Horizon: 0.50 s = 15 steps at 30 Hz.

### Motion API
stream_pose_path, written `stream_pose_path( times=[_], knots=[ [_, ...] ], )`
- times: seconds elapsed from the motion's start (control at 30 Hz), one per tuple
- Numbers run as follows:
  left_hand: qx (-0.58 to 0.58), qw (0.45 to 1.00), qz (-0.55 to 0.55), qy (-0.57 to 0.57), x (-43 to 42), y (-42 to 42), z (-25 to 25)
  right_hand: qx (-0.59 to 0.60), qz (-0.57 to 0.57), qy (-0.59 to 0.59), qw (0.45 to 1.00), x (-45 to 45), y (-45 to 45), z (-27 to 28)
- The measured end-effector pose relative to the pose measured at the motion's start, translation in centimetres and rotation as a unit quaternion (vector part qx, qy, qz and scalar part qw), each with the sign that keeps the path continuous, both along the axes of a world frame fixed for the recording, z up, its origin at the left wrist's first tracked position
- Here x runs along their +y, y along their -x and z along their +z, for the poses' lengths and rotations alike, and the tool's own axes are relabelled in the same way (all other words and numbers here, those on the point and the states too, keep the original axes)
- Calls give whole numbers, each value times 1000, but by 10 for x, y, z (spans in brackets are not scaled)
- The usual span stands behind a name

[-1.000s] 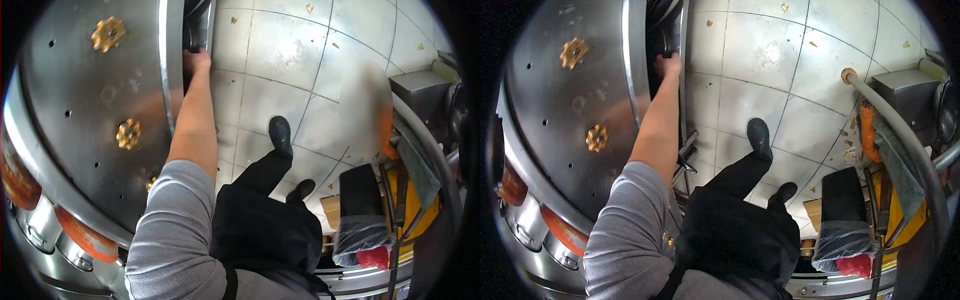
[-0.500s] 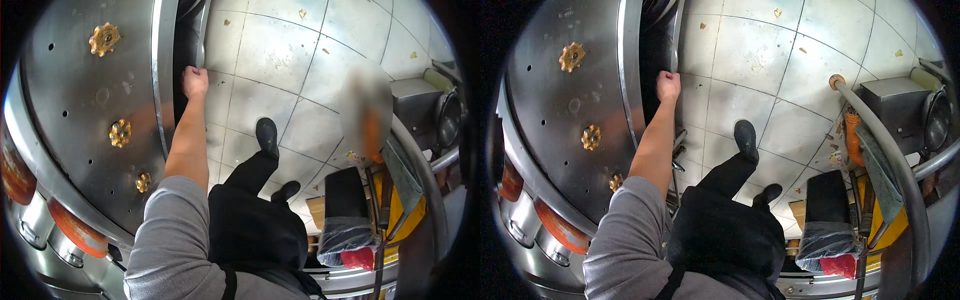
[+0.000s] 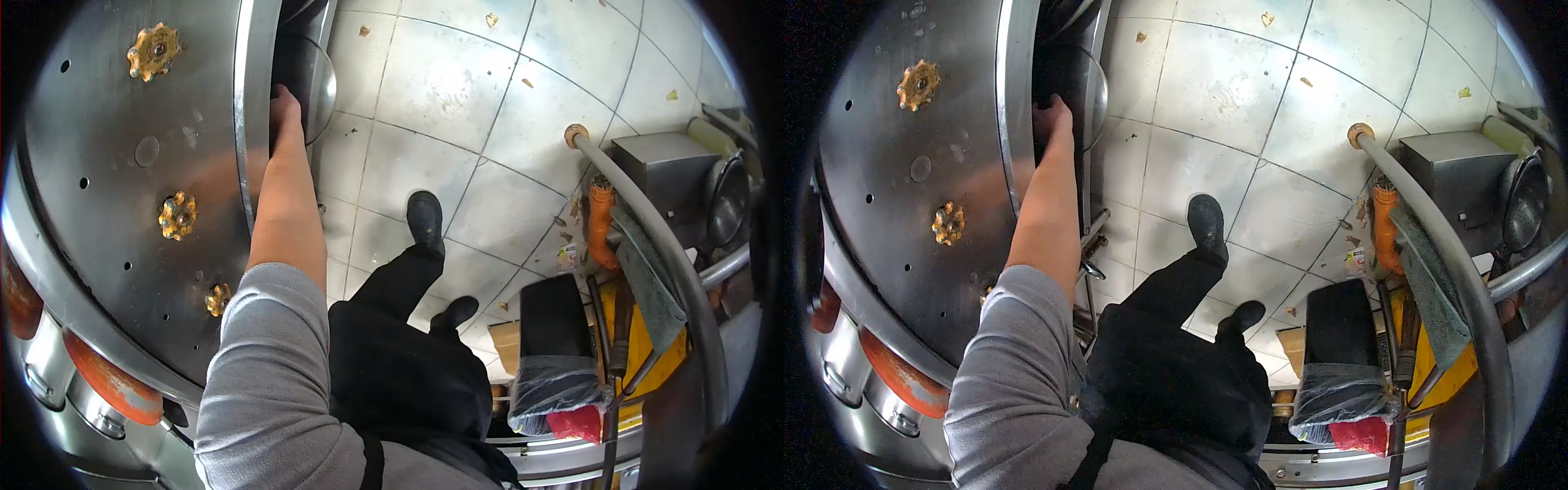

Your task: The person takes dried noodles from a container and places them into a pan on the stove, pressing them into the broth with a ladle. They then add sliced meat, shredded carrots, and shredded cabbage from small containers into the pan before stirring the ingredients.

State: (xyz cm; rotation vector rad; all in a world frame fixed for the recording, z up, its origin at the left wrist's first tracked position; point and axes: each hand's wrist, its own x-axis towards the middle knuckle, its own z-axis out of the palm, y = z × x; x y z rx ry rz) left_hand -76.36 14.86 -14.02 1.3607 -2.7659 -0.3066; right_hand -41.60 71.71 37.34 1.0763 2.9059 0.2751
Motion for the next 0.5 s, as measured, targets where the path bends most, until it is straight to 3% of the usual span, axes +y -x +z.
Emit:
stream_pose_path(
  times=[0.07,0.23,0.33,0.4,0.47,0.5],
  knots=[
    [-59,998,-33,-7,21,-6,23,1,-6,-3,1000,-1,-2,6],
    [-55,987,-154,5,6,-34,-19,7,-13,-10,1000,0,-9,28],
    [-112,988,-83,-71,69,-66,35,0,-27,-9,1000,3,-19,45],
    [-105,985,-117,-68,90,-104,50,-2,-9,-5,1000,9,-22,53],
    [-88,974,-141,-154,120,-146,91,14,109,19,994,31,-27,47],
    [-98,964,-158,-193,131,-169,108,25,114,40,992,22,-16,47]
  ],
)
